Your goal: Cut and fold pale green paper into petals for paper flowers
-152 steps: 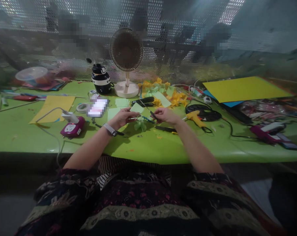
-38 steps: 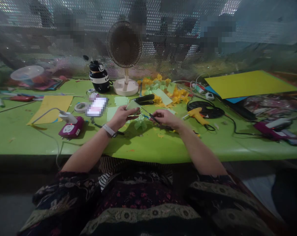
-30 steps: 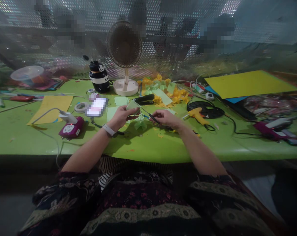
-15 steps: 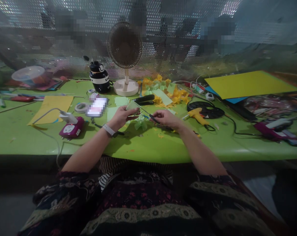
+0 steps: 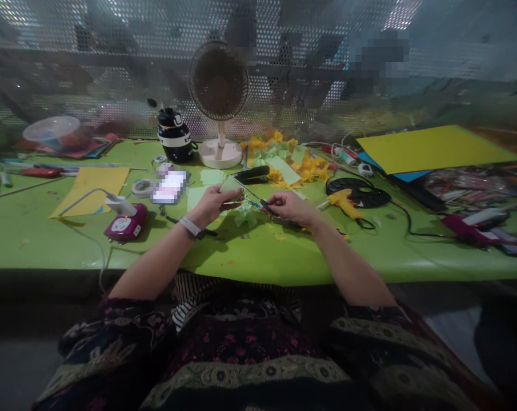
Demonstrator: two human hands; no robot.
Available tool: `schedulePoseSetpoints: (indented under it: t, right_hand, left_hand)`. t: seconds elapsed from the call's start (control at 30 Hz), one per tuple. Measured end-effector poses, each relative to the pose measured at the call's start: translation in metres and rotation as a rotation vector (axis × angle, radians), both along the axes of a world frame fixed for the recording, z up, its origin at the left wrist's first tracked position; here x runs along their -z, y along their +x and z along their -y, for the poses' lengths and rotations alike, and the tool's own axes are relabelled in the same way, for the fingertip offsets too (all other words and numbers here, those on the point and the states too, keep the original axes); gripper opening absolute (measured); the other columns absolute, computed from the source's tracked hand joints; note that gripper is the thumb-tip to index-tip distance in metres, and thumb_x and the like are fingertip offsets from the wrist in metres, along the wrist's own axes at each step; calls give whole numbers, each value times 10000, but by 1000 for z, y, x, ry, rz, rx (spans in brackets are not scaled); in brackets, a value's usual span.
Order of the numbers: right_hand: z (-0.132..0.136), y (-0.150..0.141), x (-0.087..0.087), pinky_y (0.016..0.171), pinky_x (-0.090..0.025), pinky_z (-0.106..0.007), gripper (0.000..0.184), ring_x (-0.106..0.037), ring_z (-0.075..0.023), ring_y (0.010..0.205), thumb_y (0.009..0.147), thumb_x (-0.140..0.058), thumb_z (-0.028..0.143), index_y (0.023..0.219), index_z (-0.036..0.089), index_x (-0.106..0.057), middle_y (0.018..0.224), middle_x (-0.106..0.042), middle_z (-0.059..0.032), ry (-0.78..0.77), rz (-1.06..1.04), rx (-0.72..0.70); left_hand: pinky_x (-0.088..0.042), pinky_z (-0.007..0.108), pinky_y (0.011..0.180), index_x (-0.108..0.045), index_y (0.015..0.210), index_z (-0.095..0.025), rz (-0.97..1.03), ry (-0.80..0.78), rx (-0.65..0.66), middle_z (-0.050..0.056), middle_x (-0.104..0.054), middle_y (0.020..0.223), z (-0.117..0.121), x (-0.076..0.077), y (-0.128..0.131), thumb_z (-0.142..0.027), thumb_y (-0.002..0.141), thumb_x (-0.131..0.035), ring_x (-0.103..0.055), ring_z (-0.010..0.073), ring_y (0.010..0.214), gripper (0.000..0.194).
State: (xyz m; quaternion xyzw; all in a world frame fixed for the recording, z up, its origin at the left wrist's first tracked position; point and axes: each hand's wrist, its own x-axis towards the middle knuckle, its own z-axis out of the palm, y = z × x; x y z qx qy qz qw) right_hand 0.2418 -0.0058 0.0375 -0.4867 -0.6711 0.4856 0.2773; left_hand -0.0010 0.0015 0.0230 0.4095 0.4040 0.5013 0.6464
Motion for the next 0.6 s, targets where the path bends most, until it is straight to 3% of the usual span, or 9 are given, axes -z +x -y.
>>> schedulePoseSetpoints:
  t: [0.33, 0.6]
  right_hand:
    - [3, -1, -5, 505, -319, -225, 482, -501, -94, 592, 600, -871, 544, 803, 161, -661, 702, -653, 0, 6, 15, -4]
    - [2, 0, -7, 520, -331, -228, 497, -527, -102, 615, 594, -880, 554, 805, 161, -663, 717, -664, -11, 16, 26, 1]
  left_hand:
    - [-617, 300, 751, -710, 833, -136, 29, 53, -21, 48, -738, 862, -2, 2, -2, -352, 617, -932, -702, 146, 779, 377]
    - [-581, 258, 668, -666, 750, -157, -27, 102, -56, 2, -683, 746, -4, 1, -4, -422, 578, -944, -636, 102, 665, 421]
